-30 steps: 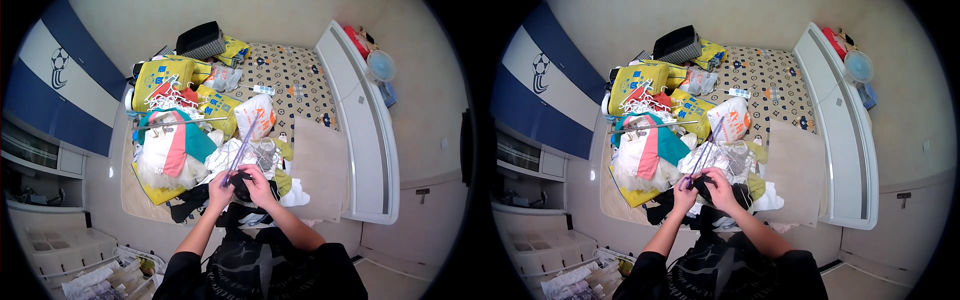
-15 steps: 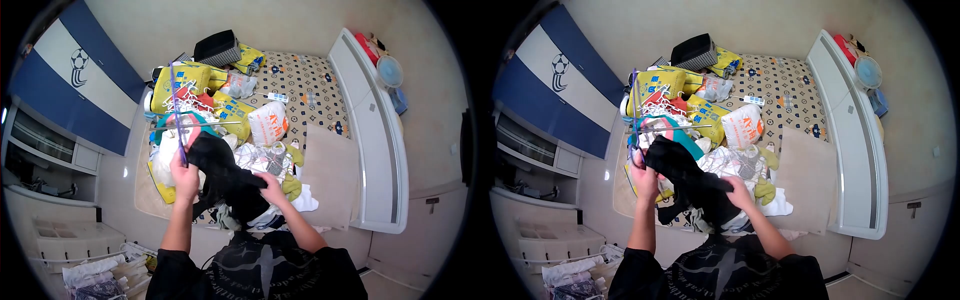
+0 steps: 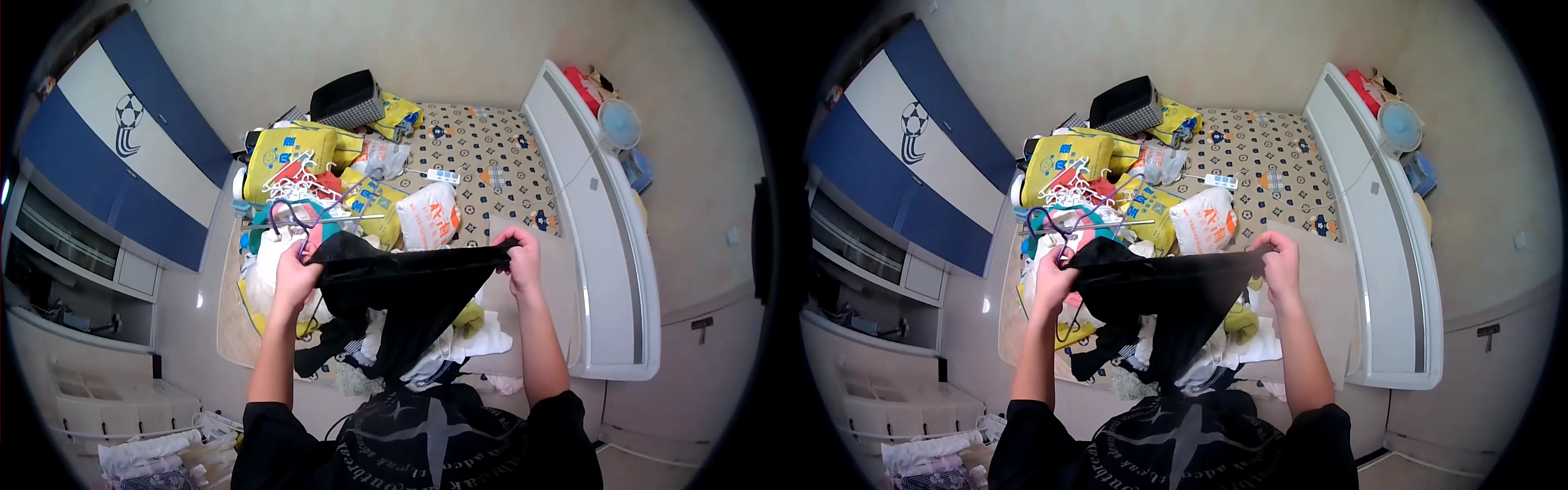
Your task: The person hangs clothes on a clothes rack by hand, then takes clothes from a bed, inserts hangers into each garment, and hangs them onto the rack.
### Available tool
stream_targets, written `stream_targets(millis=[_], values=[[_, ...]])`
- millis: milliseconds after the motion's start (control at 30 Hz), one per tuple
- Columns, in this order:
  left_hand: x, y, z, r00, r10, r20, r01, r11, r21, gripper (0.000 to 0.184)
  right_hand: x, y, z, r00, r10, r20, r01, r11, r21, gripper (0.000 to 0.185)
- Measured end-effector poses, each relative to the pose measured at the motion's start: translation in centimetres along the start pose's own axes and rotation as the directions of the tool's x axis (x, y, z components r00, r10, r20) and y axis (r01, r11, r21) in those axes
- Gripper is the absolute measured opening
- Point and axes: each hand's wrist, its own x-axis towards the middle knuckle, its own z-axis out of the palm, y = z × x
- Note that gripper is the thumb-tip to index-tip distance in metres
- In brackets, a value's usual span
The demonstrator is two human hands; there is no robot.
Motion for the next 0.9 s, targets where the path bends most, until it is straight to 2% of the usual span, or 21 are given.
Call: stream_targets(millis=[33,67,100,200,233,267,333,367,467,500,533,567,600,633,667,733,767,800,867,900], values=[[0.0,0.1,0.4,0.991,0.083,-0.101,-0.039,0.925,0.378,0.019,-0.2,-0.6,0.1,1.000,0.003,0.029,-0.004,1.000,0.023,0.027],[-0.1,0.3,0.9,0.967,0.194,-0.164,-0.025,0.713,0.701,0.024,-0.5,-0.8,0.2,0.998,0.008,0.057,-0.010,0.999,0.046,0.028],[0.1,0.0,1.2,0.964,0.204,-0.172,-0.020,0.697,0.717,0.034,-0.5,-0.7,0.3,0.995,0.017,0.095,-0.025,0.996,0.082,0.031],[0.8,-0.5,1.6,0.995,0.082,0.057,-0.099,0.853,0.512,0.033,-0.9,-0.6,0.7,0.971,0.165,0.174,-0.220,0.901,0.374,0.032],[1.3,-1.7,1.7,0.986,0.053,0.158,-0.104,0.935,0.339,0.024,-0.8,-0.1,0.6,0.957,0.212,0.197,-0.280,0.851,0.444,0.029],[1.7,-2.9,1.9,0.984,-0.035,0.175,0.008,0.988,0.156,0.021,-0.8,0.6,0.5,0.951,0.226,0.213,-0.302,0.835,0.459,0.023],[1.9,-2.9,2.4,0.947,-0.191,0.260,0.247,0.947,-0.206,0.014,-0.8,1.2,0.7,0.936,0.253,0.245,-0.344,0.801,0.490,0.013],[2.0,-2.9,2.2,0.941,-0.219,0.260,0.267,0.949,-0.166,0.009,-0.9,1.4,0.8,0.940,0.261,0.218,-0.339,0.778,0.529,0.013],[2.4,-4.1,2.9,0.994,0.013,0.105,0.005,0.985,-0.172,0.011,-0.4,2.6,-0.1,0.939,0.277,0.204,-0.344,0.783,0.518,0.012],[2.7,-4.1,2.9,0.991,0.096,0.088,-0.084,0.987,-0.138,0.016,-0.2,3.0,-0.3,0.955,0.265,0.129,-0.295,0.836,0.462,0.016],[3.2,-4.3,2.4,0.985,0.145,0.089,-0.146,0.989,0.003,0.021,0.1,3.5,-0.4,0.968,0.247,0.053,-0.247,0.883,0.399,0.021],[3.2,-4.5,2.4,0.978,0.189,0.085,-0.192,0.981,0.035,0.023,0.2,3.9,-0.6,0.975,0.223,-0.024,-0.203,0.923,0.327,0.025],[2.8,-3.6,2.4,0.969,0.233,0.082,-0.239,0.969,0.064,0.025,0.2,4.0,-0.7,0.975,0.218,-0.033,-0.195,0.922,0.335,0.026],[2.6,-2.7,1.9,0.962,0.242,0.126,-0.262,0.949,0.177,0.026,0.3,4.0,-0.7,0.976,0.214,-0.041,-0.188,0.921,0.342,0.027],[2.2,-2.0,1.9,0.971,0.216,0.102,-0.232,0.956,0.180,0.029,0.3,3.9,-0.6,0.976,0.210,-0.050,-0.180,0.920,0.349,0.028],[1.6,-0.7,1.6,0.943,0.307,0.124,-0.327,0.922,0.205,0.029,0.2,3.2,0.0,0.968,0.220,-0.116,-0.167,0.920,0.353,0.026],[1.1,0.4,1.5,0.928,0.339,0.152,-0.361,0.920,0.155,0.031,0.2,3.0,0.2,0.963,0.224,-0.147,-0.156,0.915,0.372,0.026],[0.8,1.0,0.7,0.954,0.177,0.242,-0.215,0.966,0.144,0.040,0.2,2.8,0.4,0.958,0.229,-0.174,-0.146,0.909,0.389,0.025],[0.6,1.5,0.4,0.908,0.242,0.343,-0.224,0.970,-0.090,0.049,-0.2,1.9,0.6,0.956,0.256,-0.142,-0.180,0.898,0.401,0.023],[0.8,1.8,-0.5,0.868,0.249,0.430,-0.243,0.968,-0.069,0.052,-0.1,2.0,0.4,0.959,0.265,-0.100,-0.203,0.891,0.407,0.022]])
